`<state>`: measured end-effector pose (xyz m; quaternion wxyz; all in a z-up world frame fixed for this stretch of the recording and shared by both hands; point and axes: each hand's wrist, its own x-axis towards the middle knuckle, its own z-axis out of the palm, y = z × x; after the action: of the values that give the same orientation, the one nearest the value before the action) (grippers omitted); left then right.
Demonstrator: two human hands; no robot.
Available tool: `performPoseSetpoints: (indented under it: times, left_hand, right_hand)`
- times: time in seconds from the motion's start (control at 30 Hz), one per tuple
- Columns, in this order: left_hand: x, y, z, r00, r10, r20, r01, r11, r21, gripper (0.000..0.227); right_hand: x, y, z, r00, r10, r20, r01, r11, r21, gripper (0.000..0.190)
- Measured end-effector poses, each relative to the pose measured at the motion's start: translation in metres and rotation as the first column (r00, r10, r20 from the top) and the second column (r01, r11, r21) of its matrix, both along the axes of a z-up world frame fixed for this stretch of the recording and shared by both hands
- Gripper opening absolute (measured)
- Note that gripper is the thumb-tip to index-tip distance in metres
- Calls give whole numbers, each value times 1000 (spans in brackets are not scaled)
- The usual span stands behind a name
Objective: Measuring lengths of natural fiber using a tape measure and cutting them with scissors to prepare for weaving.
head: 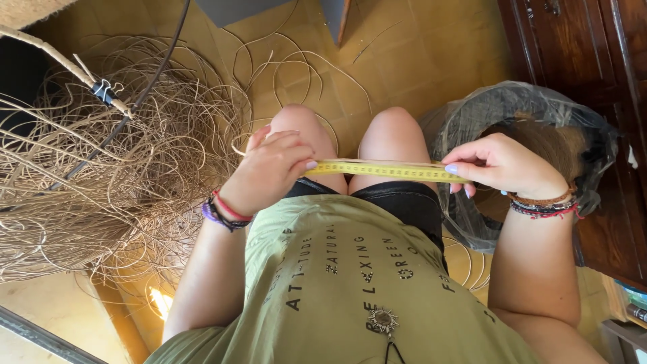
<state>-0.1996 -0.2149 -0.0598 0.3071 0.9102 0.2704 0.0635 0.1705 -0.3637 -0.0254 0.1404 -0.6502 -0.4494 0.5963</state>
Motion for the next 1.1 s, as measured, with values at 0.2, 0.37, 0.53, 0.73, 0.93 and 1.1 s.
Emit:
performPoseSetpoints:
  times: [0.2, 0.37, 0.53, 0.73, 0.93, 1.1]
  left_hand:
    - [-16, 3, 6, 1000, 19, 15, -18, 1000, -17, 15]
    - [-33, 3, 5, 997, 48, -65, -51, 998, -45, 17]
    - [-45, 5, 6, 983, 65, -172, -87, 988, -124, 24]
    - [-57, 4, 13, 941, -51, -334, -7, 985, -170, 32]
    - [-47, -7, 9, 820, -172, -546, 40, 969, -246, 38]
    - [35, -36, -20, 997, -43, 63, 45, 998, -38, 42]
  right_hand:
    - [1, 2, -1, 998, 50, 38, -50, 999, 6, 23]
    - [3, 1, -6, 998, 51, 37, -51, 999, 0, 24]
    - [4, 1, -12, 996, 85, 23, -85, 996, 2, 24]
    - [-5, 5, -24, 985, 171, -28, -172, 983, -69, 25]
    - [-20, 9, -40, 921, 380, 93, -383, 924, 21, 21]
    - [-47, 27, -19, 921, 363, 139, -384, 908, 167, 21]
